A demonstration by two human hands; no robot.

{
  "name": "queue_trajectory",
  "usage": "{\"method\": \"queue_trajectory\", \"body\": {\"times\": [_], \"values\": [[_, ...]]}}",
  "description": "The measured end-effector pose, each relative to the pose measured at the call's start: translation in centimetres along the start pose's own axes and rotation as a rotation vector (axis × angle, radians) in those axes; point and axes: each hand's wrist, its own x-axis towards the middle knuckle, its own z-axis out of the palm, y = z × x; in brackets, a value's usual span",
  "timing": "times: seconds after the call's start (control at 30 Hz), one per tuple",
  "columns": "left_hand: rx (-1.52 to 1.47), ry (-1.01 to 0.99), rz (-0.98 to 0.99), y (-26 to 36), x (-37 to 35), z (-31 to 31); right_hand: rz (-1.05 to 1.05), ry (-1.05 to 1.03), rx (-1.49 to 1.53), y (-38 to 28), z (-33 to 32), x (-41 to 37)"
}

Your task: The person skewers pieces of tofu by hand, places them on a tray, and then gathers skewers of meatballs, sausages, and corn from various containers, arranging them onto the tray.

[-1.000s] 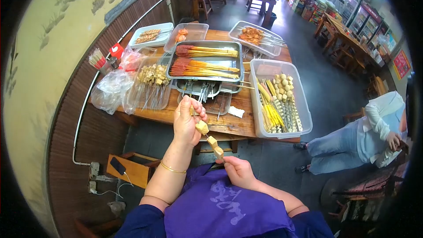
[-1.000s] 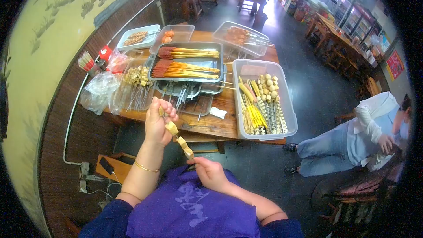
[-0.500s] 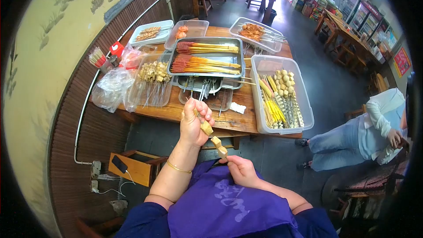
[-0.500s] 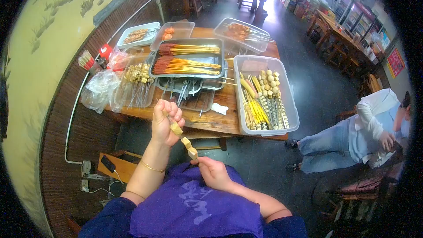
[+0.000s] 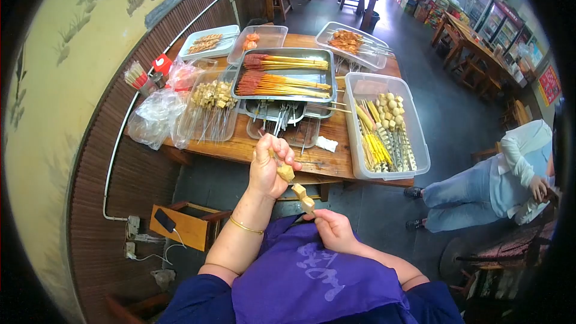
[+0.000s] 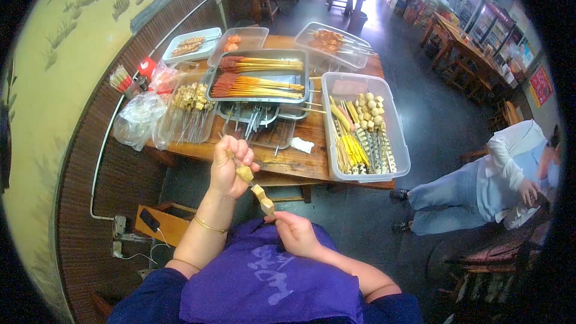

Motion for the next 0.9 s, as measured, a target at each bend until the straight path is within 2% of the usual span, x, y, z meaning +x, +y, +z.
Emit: {"method": "queue_trajectory", "body": {"times": [0.07, 0.1, 0.2, 0.23, 0.33, 0.5, 0.57, 0.67, 0.7, 0.8, 0.9], "values": [[0.146, 0.005, -0.092, -1.9, -1.1, 0.8, -0.073, 0.069, -0.001, -0.3, 0.3, 0.7], [0.062, 0.039, -0.105, -2.9, -1.4, 0.8, -0.109, 0.112, -0.005, -0.3, 0.3, 1.0], [-0.034, -0.012, -0.014, -1.7, -0.2, 0.2, -0.162, 0.124, 0.07, 0.7, 0.3, 1.1], [0.018, -0.044, 0.017, -1.1, 0.0, 0.4, -0.139, 0.115, 0.051, 0.6, 0.2, 0.9], [0.013, -0.052, 0.019, 0.0, 0.5, 1.3, -0.138, 0.1, 0.003, -0.1, -0.1, 1.2], [0.171, -0.065, -0.003, -0.2, 0.7, 0.7, -0.191, 0.087, -0.001, -0.3, -0.4, 1.3], [0.244, -0.059, 0.0, -0.4, 0.8, 0.4, -0.144, 0.111, 0.06, -0.5, -0.8, 1.4], [-0.08, 0.093, -0.106, 1.1, 1.3, 0.5, -0.03, 0.157, 0.156, -0.8, -1.9, 1.3], [-0.076, 0.013, -0.075, 1.6, 1.5, -0.6, 0.017, 0.174, 0.192, -0.9, -2.3, 1.2], [-0.15, 0.062, 0.026, 2.4, 2.0, -2.4, 0.013, 0.107, 0.188, -1.2, -2.8, 0.9], [-0.334, -0.001, -0.007, 3.7, 2.0, -2.3, -0.012, 0.026, 0.024, -1.2, -2.9, 0.3]]}}
